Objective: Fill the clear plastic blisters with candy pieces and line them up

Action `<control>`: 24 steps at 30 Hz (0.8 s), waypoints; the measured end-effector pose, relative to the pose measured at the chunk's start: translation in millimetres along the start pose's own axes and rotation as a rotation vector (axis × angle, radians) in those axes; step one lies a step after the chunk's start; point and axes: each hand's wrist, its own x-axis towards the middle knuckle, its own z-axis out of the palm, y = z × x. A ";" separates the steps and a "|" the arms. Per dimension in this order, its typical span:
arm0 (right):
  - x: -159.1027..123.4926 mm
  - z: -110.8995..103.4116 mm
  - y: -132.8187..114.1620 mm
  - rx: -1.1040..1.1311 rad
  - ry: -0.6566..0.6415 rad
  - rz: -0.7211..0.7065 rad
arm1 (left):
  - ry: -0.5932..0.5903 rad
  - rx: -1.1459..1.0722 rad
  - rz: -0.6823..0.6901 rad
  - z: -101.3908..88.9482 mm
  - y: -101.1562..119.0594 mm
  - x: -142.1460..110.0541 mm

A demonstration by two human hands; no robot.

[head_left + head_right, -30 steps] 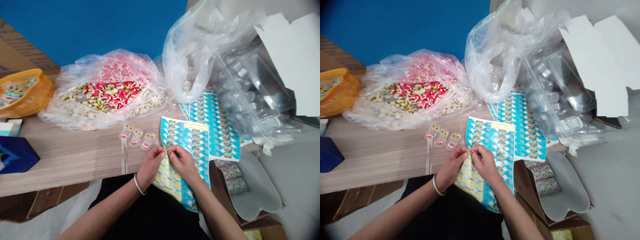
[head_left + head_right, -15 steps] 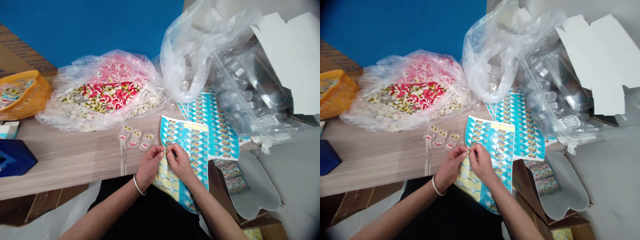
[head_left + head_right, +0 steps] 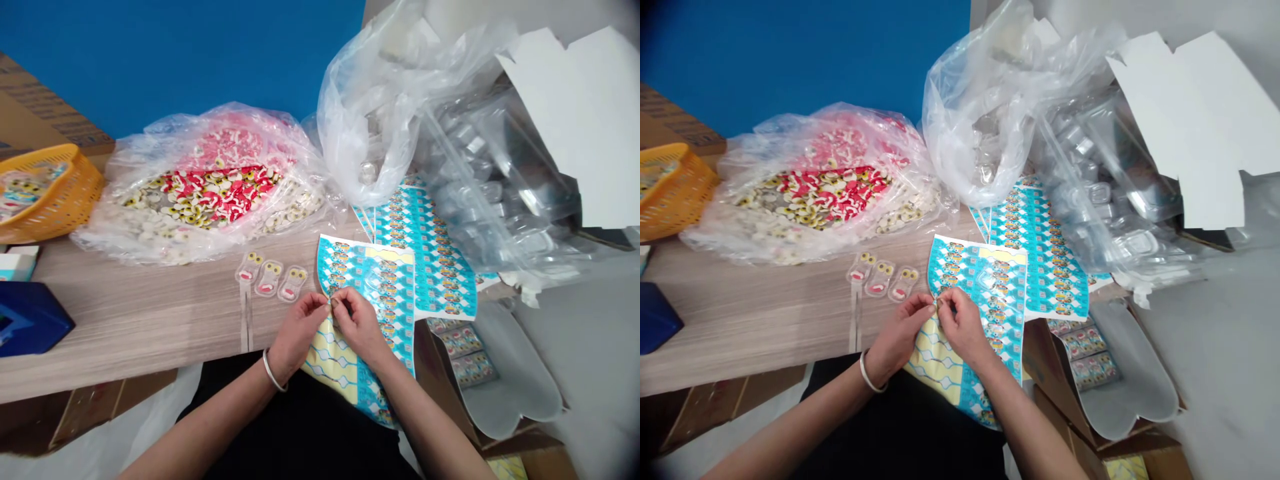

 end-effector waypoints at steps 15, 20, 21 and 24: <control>-6.3 -34.8 3.1 0.220 0.339 0.097 | 0.071 -0.080 -0.034 -10.1 1.8 0.1; -33.2 -88.4 19.3 -0.222 0.712 0.267 | 0.078 -0.144 -0.077 -7.6 6.3 0.8; -41.5 -96.6 25.2 -0.229 0.729 0.322 | 0.073 -0.149 -0.078 -6.5 6.5 1.2; -67.5 -106.8 43.4 -0.034 0.651 0.450 | 0.048 -0.151 -0.068 -1.2 6.2 2.1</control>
